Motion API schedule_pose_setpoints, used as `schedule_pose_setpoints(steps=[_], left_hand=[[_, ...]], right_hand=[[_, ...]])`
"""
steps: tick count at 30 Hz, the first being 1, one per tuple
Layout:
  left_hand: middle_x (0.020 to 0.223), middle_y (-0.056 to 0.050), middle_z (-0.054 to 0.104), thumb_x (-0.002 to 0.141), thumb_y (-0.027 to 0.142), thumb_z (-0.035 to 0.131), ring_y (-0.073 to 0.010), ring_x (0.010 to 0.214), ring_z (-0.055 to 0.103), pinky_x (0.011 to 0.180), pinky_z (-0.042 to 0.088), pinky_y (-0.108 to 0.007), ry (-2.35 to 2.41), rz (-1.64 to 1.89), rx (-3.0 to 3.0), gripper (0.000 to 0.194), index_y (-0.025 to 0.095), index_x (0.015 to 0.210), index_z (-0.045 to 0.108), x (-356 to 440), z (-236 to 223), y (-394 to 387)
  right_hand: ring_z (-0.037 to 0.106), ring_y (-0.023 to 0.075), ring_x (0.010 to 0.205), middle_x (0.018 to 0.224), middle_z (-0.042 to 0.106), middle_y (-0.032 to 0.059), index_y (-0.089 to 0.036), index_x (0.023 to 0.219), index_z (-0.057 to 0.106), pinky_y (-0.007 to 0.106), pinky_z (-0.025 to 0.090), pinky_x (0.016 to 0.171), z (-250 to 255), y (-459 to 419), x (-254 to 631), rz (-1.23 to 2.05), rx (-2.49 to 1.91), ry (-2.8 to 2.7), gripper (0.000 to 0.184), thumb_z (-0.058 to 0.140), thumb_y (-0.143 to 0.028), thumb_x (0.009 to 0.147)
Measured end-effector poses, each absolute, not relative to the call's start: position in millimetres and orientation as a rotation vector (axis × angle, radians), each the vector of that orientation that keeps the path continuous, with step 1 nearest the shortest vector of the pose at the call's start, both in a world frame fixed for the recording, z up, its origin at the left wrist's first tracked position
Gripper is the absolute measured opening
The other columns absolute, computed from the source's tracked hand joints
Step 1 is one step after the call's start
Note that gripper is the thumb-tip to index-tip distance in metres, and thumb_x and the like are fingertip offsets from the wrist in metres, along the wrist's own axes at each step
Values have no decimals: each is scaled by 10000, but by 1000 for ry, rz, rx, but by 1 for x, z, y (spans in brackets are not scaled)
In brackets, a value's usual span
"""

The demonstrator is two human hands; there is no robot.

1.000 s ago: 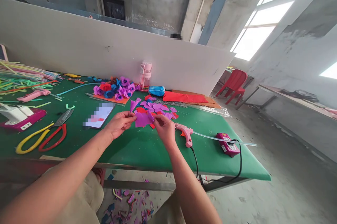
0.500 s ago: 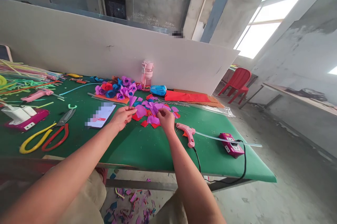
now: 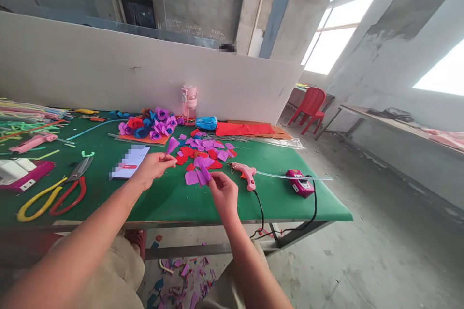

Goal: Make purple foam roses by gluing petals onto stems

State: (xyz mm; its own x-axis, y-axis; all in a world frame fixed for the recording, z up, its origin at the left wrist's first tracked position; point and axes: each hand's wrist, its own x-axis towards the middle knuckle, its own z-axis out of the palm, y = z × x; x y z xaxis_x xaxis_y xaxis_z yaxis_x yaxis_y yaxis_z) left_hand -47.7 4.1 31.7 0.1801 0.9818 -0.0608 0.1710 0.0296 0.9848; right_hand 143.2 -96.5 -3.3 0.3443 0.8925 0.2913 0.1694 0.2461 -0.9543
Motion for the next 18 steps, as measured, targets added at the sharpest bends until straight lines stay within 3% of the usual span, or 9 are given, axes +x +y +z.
schedule_pose_setpoints(steps=[5, 7, 10, 14, 18], left_hand=[[578, 2, 585, 674, 481, 662, -8, 340, 178, 352, 85, -203, 932, 670, 1216, 365, 125, 740, 623, -40, 37, -65], [457, 65, 447, 702, 494, 643, -15, 340, 154, 353, 76, -205, 889, 655, 1182, 372, 126, 747, 623, -39, 35, -85], [408, 116, 273, 682, 470, 683, -22, 349, 137, 357, 74, -211, 842, 669, 1132, 356, 131, 770, 620, -41, 32, -102], [412, 119, 270, 621, 422, 742, -15, 353, 138, 362, 73, -212, 823, 728, 1046, 343, 134, 722, 586, -46, 27, -108], [398, 120, 275, 585, 379, 764, -10, 353, 163, 361, 101, -191, 837, 809, 990, 329, 137, 675, 560, -49, 22, -109]], right_hand=[[639, 155, 719, 818, 686, 35, -194, 872, 658, 267, 519, 683, -4, -132, 120, 351, -1335, -1306, 144, 534, -223, 805], [641, 153, 747, 849, 683, 37, -200, 893, 657, 259, 520, 689, -3, -143, 113, 273, -1321, -1384, 166, 522, -171, 801], [641, 156, 799, 874, 682, 41, -209, 914, 650, 265, 515, 734, -1, -154, 105, 186, -1301, -1470, 193, 509, -132, 806], [640, 160, 842, 895, 683, 48, -212, 901, 650, 269, 506, 775, 3, -164, 95, 155, -1273, -1534, 192, 499, -126, 819], [644, 146, 738, 840, 679, 34, -208, 891, 658, 249, 515, 702, 2, -167, 87, 297, -1308, -1449, 167, 518, -158, 813]])
